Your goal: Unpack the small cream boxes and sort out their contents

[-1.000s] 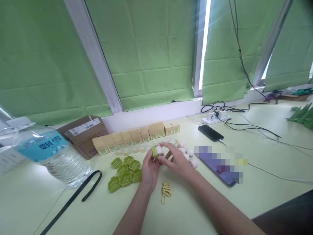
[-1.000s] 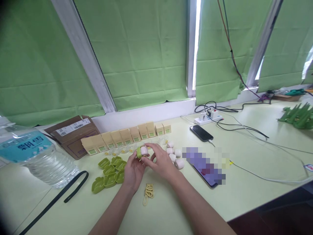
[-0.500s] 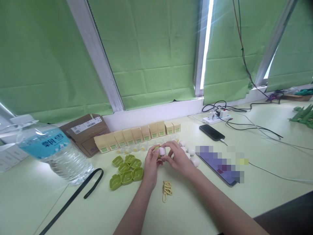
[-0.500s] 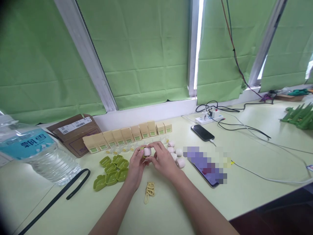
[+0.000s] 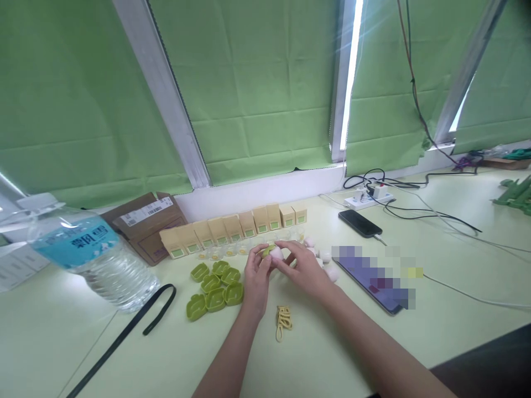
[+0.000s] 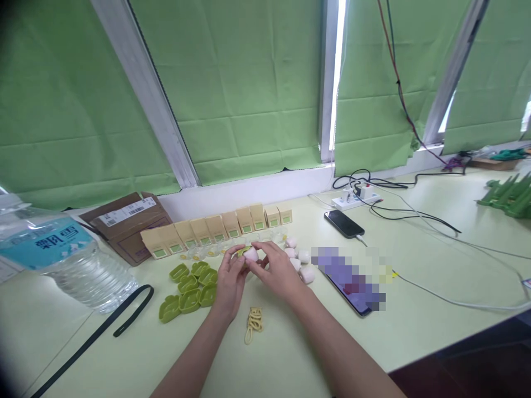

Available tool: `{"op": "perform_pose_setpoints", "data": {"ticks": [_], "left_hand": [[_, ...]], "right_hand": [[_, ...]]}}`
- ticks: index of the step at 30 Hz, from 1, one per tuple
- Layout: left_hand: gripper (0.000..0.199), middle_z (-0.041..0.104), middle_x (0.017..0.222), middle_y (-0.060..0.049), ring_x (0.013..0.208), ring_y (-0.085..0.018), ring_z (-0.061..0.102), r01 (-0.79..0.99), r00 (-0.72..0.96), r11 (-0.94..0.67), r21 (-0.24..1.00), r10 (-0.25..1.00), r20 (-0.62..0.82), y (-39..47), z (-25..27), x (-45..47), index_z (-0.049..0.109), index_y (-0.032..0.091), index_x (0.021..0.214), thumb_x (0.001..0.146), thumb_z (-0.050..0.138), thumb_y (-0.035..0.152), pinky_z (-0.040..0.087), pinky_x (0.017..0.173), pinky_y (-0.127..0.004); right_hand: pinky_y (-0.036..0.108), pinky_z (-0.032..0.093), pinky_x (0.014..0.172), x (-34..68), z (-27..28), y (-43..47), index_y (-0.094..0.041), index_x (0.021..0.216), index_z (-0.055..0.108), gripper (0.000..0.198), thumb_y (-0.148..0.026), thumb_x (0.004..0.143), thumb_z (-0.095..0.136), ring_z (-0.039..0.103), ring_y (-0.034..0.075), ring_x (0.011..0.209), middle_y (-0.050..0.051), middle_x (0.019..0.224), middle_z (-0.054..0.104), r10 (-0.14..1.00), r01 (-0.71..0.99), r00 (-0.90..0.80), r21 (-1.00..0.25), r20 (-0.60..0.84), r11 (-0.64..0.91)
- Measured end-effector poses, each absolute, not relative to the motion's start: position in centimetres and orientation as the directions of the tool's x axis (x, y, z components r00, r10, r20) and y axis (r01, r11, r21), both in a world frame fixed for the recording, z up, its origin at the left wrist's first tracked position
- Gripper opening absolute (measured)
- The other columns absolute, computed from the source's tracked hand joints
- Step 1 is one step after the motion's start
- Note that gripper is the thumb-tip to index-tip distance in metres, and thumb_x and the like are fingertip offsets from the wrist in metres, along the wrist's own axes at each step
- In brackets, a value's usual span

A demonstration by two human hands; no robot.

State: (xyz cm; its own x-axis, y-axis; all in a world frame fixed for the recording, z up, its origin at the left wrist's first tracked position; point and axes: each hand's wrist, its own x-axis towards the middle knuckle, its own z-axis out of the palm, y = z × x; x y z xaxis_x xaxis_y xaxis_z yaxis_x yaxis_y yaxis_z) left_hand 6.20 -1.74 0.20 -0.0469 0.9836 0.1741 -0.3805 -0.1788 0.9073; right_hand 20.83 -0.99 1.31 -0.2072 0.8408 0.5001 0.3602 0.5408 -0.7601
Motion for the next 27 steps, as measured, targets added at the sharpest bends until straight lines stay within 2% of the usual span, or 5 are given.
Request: {"op": "perform_pose_setpoints", "data": {"ticks": [5,9,16,21,27], "left_hand": [[0.038,0.064,0.107,-0.005,0.092,-0.018,0.066,-0.36,-0.044,-0.206,0.91,0.978,0.204,-1.64,-0.11,6.17,0.053,0.024,0.112,0.083,0.071,0.039,0.053,0.086,-0.033],[0.033,0.065,0.095,-0.002,0.082,-0.015,0.063,-0.192,-0.103,-0.212,0.958,0.975,0.196,-1.33,-0.41,6.19,0.054,0.024,0.111,0.088,0.064,0.046,0.052,0.076,-0.028],[0.039,0.069,0.108,-0.006,0.087,-0.018,0.063,0.067,-0.112,-0.28,0.958,0.952,0.286,-1.44,-0.02,5.95,0.063,0.024,0.119,0.092,0.056,0.051,0.048,0.077,-0.028],[0.038,0.069,0.108,-0.007,0.09,-0.019,0.063,0.055,-0.125,-0.319,0.946,0.938,0.324,-1.43,0.05,5.98,0.069,0.022,0.109,0.091,0.056,0.053,0.048,0.075,-0.027],[0.04,0.069,0.104,-0.006,0.074,-0.015,0.063,-0.04,-0.183,-0.229,0.973,0.958,0.218,-1.36,-0.18,6.1,0.066,0.02,0.106,0.091,0.055,0.056,0.046,0.069,-0.027]], "right_hand": [[0.038,0.058,0.084,20.83,1.31,-0.95,-0.023,0.124,0.064,0.032,-0.038,0.095,0.06,0.067,0.022,0.096,0.01,0.121,0.064,0.834,0.424,-0.213,-0.72,0.51,0.549],[0.037,0.058,0.079,20.96,1.2,-1.07,-0.024,0.125,0.063,0.032,-0.037,0.096,0.059,0.066,0.016,0.075,0.009,0.12,0.063,0.824,0.458,-0.229,-0.69,0.518,0.561],[0.04,0.057,0.084,21.04,0.75,-0.79,-0.028,0.133,0.059,0.036,-0.034,0.098,0.056,0.066,0.016,0.076,0.01,0.126,0.058,0.819,0.434,-0.24,-0.696,0.522,0.571],[0.037,0.057,0.085,21.07,1.05,-0.92,-0.03,0.134,0.059,0.035,-0.034,0.1,0.053,0.066,0.019,0.093,0.009,0.126,0.059,0.802,0.399,-0.289,-0.696,0.522,0.597],[0.034,0.056,0.076,21.04,1.5,-1.11,-0.027,0.122,0.063,0.028,-0.034,0.103,0.045,0.063,0.013,0.071,0.007,0.121,0.064,0.816,0.373,-0.236,-0.726,0.528,0.578]]}}
